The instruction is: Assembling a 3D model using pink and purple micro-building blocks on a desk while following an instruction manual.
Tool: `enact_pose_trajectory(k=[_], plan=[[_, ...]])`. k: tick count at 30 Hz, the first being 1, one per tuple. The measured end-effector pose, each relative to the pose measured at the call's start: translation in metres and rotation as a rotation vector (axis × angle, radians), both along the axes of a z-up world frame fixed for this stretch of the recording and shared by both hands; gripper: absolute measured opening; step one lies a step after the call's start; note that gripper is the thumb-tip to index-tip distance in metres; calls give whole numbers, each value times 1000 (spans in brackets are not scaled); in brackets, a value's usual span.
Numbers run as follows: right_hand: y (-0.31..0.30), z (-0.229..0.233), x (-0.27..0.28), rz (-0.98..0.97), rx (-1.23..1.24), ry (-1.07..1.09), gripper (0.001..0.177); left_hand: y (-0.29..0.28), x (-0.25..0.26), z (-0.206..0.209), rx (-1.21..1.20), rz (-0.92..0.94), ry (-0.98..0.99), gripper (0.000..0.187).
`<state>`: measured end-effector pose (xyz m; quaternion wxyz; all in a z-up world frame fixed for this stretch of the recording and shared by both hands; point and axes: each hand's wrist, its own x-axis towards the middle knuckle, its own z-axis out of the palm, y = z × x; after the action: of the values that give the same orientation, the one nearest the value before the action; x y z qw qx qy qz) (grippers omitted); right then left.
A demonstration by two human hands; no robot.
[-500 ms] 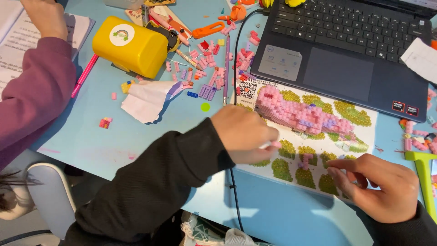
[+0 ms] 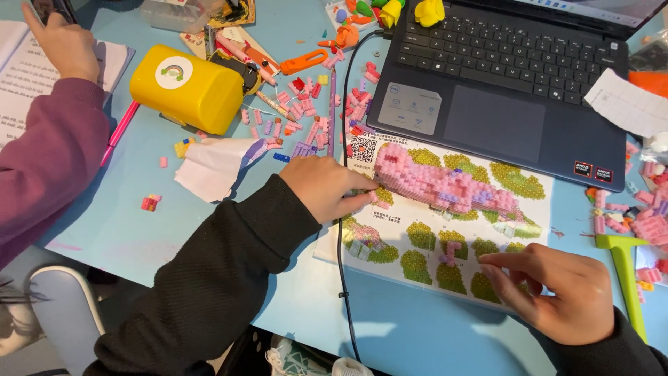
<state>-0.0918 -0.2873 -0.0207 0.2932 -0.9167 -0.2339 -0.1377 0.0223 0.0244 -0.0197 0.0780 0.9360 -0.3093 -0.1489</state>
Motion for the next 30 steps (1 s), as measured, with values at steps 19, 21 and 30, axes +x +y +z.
enact_pose_trajectory(k=[19,21,30], plan=[[-5,2,-1,-51,-74,16,8,75,35,23,10,563,-31,39],[-4,4,-1,-47,-86,8,9,71,33,27,-6,558,-22,38],[-13,2,0,-102,-55,3,8,77,32,25,-141,517,-140,32]])
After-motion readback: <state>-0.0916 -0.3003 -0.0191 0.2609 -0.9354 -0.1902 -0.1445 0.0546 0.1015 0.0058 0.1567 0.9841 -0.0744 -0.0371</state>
